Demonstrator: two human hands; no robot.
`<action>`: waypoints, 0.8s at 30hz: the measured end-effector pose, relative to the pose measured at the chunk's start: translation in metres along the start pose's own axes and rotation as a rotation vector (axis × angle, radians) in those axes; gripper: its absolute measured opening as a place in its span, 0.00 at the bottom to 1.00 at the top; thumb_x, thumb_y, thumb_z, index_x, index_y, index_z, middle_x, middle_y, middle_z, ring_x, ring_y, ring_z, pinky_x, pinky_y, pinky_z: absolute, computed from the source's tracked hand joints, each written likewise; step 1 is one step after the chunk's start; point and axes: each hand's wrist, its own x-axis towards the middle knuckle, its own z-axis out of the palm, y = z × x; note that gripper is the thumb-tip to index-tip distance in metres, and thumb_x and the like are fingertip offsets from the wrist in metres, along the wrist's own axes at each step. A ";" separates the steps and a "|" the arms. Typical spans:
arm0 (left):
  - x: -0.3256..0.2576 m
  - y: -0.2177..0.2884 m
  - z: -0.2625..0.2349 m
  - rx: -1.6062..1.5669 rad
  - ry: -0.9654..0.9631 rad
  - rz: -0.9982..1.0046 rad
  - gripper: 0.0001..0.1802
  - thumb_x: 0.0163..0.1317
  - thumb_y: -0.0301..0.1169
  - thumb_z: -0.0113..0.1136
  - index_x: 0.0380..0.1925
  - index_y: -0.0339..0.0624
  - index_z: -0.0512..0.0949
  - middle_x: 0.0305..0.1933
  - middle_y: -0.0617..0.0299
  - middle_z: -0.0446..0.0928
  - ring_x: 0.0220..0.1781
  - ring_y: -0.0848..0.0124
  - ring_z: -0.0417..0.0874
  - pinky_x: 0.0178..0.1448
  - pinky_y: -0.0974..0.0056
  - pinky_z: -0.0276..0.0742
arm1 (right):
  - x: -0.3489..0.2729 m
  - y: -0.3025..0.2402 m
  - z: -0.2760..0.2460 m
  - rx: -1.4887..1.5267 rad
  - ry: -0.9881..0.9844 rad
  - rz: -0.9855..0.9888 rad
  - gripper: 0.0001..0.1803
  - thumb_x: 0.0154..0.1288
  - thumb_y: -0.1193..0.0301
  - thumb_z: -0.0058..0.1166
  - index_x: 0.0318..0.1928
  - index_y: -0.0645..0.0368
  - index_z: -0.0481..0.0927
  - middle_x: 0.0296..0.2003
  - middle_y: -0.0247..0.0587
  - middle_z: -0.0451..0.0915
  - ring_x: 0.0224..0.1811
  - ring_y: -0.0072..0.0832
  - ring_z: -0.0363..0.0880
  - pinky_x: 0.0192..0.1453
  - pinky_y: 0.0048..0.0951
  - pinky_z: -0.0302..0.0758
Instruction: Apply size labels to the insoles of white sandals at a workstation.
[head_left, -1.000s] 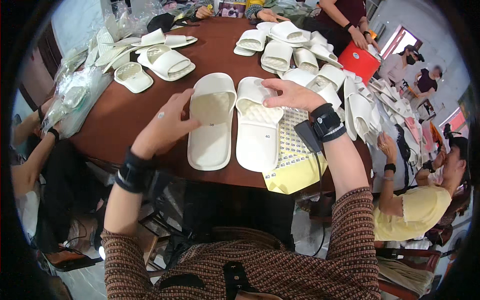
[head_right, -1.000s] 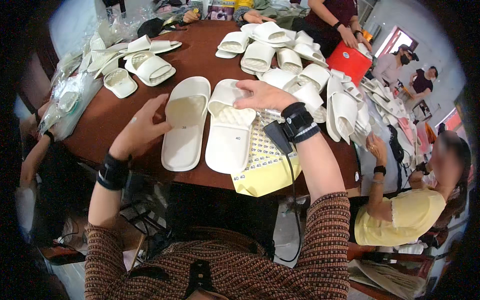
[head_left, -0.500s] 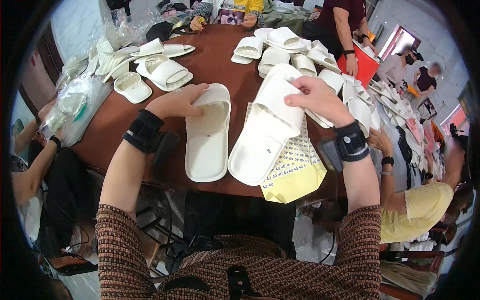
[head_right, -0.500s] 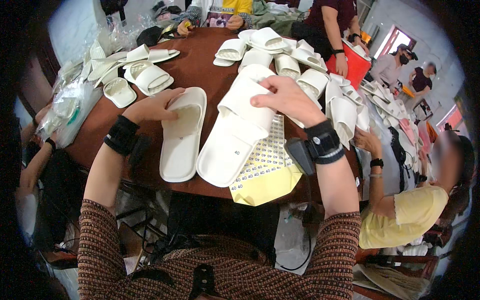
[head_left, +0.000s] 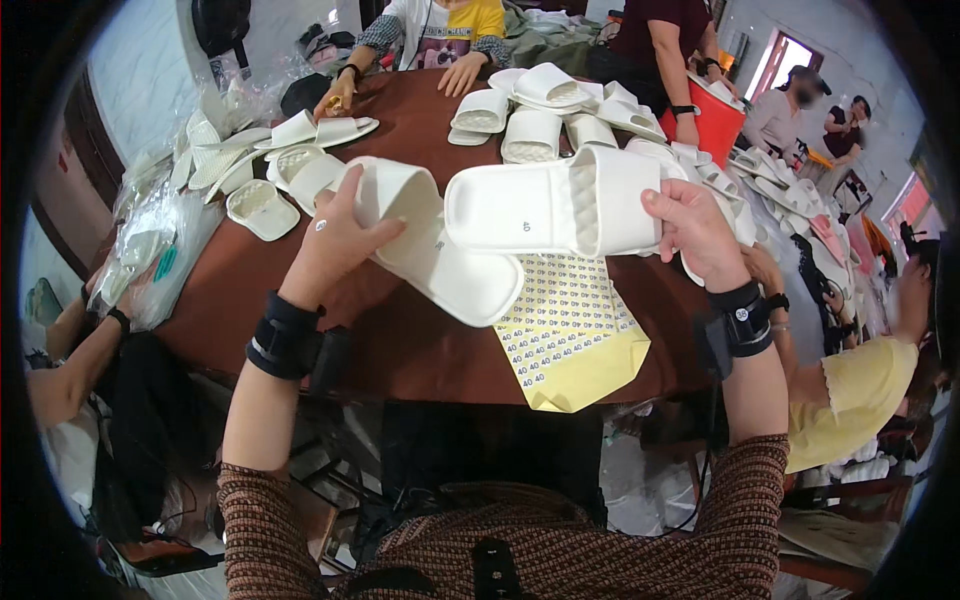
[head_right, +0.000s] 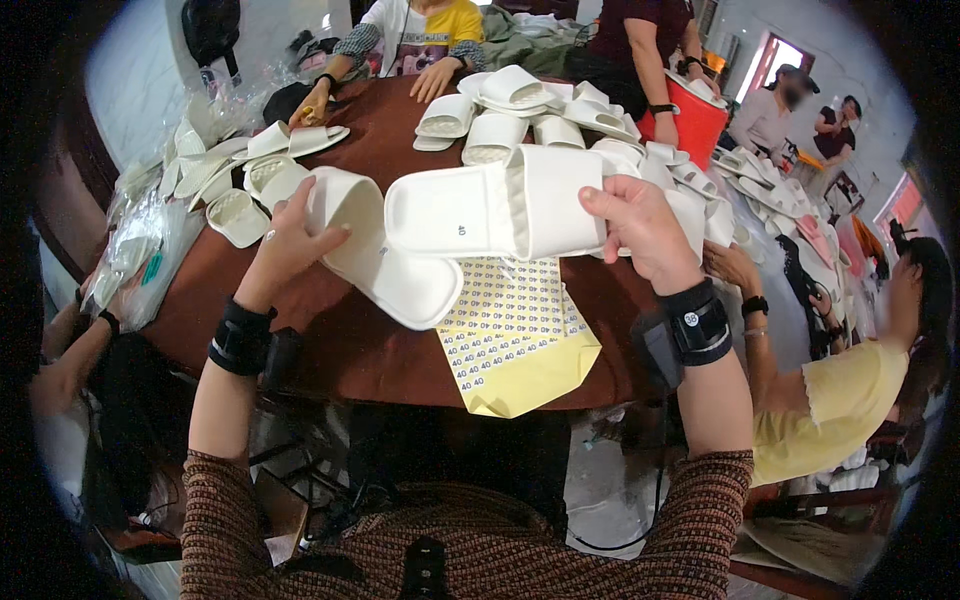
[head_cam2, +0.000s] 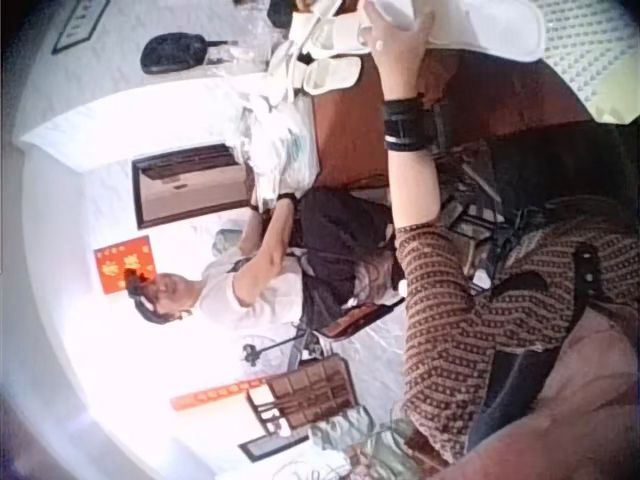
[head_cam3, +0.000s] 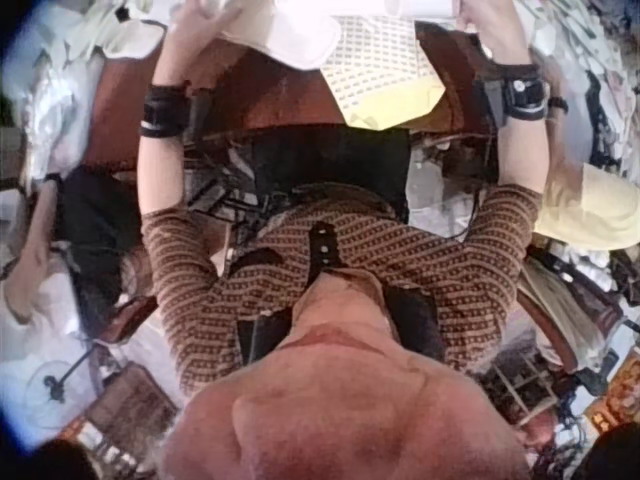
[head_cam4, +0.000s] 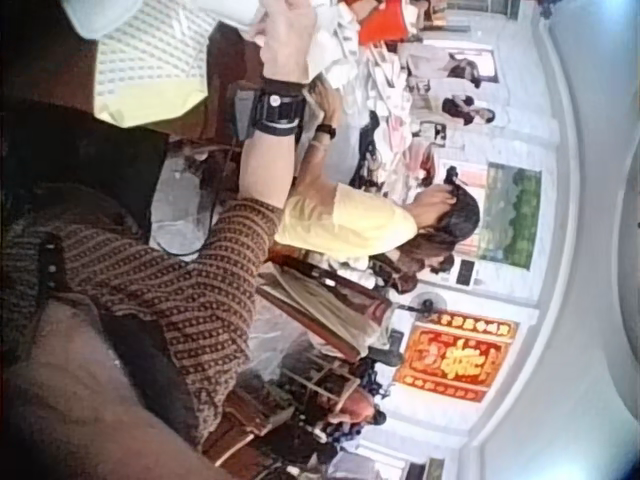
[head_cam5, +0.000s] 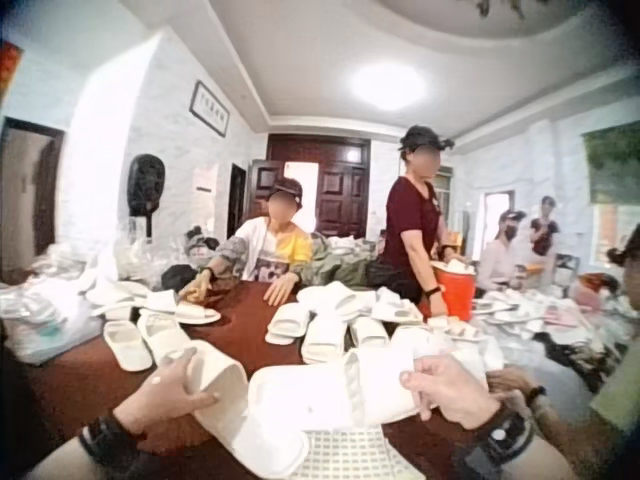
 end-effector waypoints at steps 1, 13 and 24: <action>-0.001 0.007 0.002 0.034 0.080 -0.033 0.50 0.46 0.48 0.71 0.67 0.36 0.62 0.51 0.32 0.72 0.52 0.42 0.78 0.56 0.51 0.76 | -0.001 0.003 0.000 0.019 -0.007 0.045 0.13 0.66 0.65 0.59 0.36 0.65 0.80 0.25 0.34 0.78 0.18 0.17 0.73 0.14 0.16 0.69; -0.001 0.061 0.026 0.025 0.325 0.051 0.49 0.50 0.46 0.72 0.67 0.36 0.58 0.51 0.38 0.67 0.42 0.47 0.80 0.47 0.54 0.80 | -0.030 0.029 0.049 0.308 0.026 0.084 0.11 0.68 0.69 0.54 0.41 0.66 0.78 0.30 0.35 0.77 0.25 0.19 0.75 0.24 0.22 0.78; -0.012 0.100 0.041 -0.044 0.375 0.054 0.39 0.56 0.32 0.68 0.66 0.36 0.62 0.55 0.43 0.67 0.43 0.57 0.78 0.44 0.60 0.79 | -0.060 0.016 0.095 0.553 -0.035 -0.092 0.08 0.69 0.73 0.49 0.43 0.66 0.75 0.36 0.38 0.78 0.33 0.22 0.78 0.35 0.25 0.81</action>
